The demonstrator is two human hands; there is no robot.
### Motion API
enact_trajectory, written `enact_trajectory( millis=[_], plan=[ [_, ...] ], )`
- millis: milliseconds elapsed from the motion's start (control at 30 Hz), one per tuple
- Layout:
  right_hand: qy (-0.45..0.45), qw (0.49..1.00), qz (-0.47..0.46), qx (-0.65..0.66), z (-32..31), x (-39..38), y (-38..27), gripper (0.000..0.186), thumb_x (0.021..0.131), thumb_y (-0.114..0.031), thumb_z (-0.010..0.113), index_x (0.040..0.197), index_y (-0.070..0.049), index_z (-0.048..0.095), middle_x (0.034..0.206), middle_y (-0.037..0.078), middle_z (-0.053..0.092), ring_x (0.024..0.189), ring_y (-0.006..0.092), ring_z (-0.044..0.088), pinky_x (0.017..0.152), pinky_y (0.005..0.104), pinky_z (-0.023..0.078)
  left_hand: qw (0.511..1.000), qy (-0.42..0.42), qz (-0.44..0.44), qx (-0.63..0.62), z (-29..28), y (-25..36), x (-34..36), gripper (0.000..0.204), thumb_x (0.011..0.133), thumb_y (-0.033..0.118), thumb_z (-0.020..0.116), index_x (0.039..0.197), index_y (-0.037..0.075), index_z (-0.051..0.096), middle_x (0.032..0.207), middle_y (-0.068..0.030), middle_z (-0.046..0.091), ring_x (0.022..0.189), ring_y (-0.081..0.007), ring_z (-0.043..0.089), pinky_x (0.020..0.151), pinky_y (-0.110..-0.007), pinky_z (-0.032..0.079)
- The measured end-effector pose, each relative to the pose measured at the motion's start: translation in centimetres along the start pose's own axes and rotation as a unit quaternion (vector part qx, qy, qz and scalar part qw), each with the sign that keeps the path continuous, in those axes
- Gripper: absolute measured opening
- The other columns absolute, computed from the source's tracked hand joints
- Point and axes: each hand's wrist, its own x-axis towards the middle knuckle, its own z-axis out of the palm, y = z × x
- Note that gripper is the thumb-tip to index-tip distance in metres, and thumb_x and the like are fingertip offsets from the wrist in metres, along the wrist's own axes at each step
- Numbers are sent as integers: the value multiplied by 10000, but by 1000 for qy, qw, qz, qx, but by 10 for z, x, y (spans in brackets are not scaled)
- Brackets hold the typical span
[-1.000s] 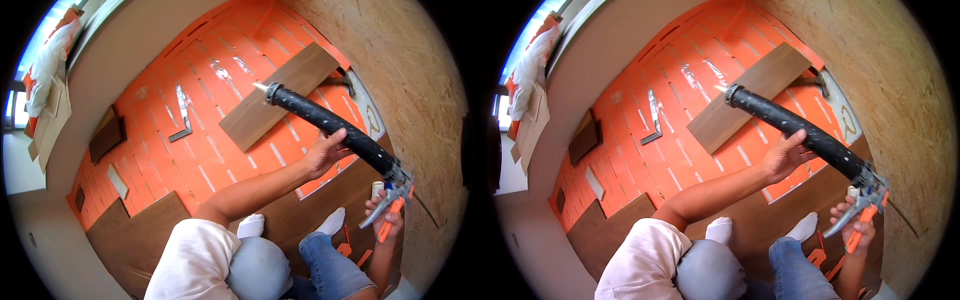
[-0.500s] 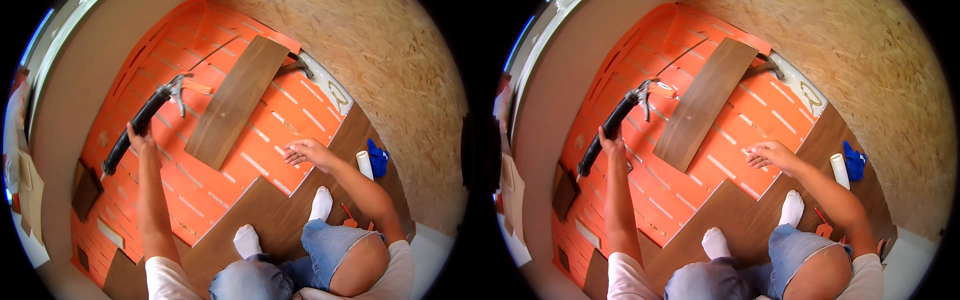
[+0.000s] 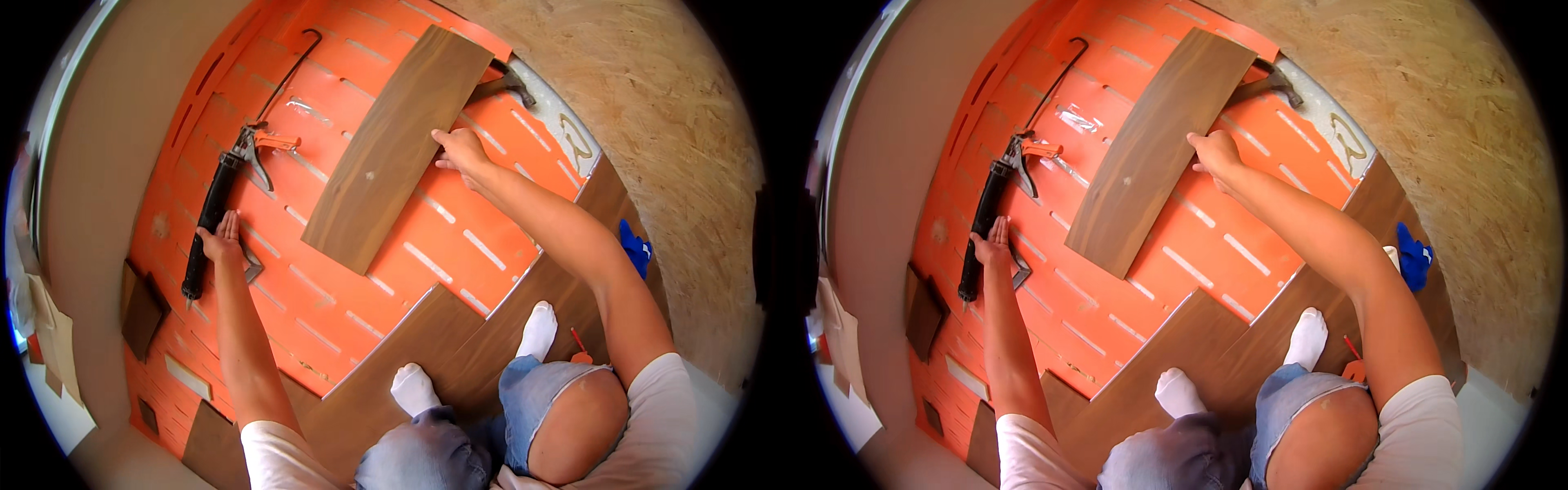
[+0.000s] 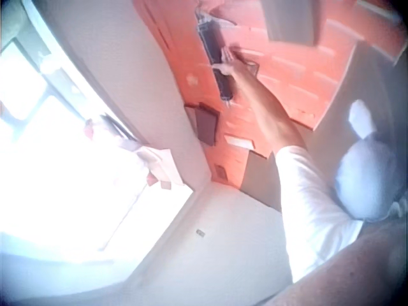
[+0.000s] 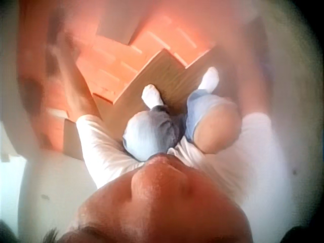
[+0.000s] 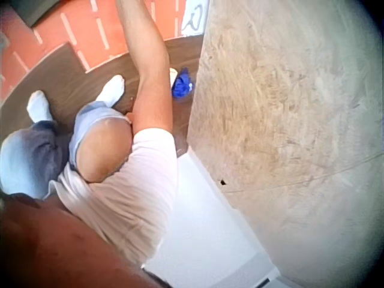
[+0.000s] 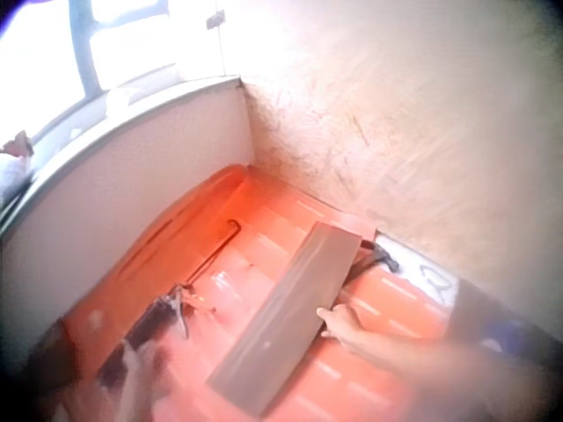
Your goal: The person applies adhesive to wood floor planks and fits them into place on an orange underlayment, using a hammer to secure them.
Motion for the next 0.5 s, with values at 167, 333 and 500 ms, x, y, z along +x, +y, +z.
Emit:
enact_trajectory(
  millis=[167, 333, 500],
  plan=[
    [2, 999, 5, 54, 10, 8, 11, 432, 1055, -319, 619, 1218, 81, 622, 1276, 171, 655, 1127, 246, 636, 916, 390, 562, 934, -149, 76, 316, 13, 4, -55, 502, 1095, 395, 542, 1266, -77, 571, 1033, -240, 722, 965, -359, 721, 776, -386, 639],
    [-12, 992, -54, 111, 6, 20, 13, 328, 1004, -320, 701, 1083, -3, 676, 1038, 101, 703, 976, 191, 649, 810, 379, 525, 660, -280, 305, 627, 44, -60, -146, 335, 1010, 286, 654, 1116, -23, 727, 933, -193, 739, 889, -358, 725, 863, -425, 563],
    [30, 982, -98, 158, 3, 4, 8, 287, 945, -247, 776, 907, 6, 644, 823, 66, 648, 690, 167, 590, 600, 349, 509, 704, -206, 147, 664, 52, -66, -171, 398, 1073, 324, 550, 1170, -22, 723, 980, -170, 735, 920, -281, 687, 812, -402, 511]
  ],
)
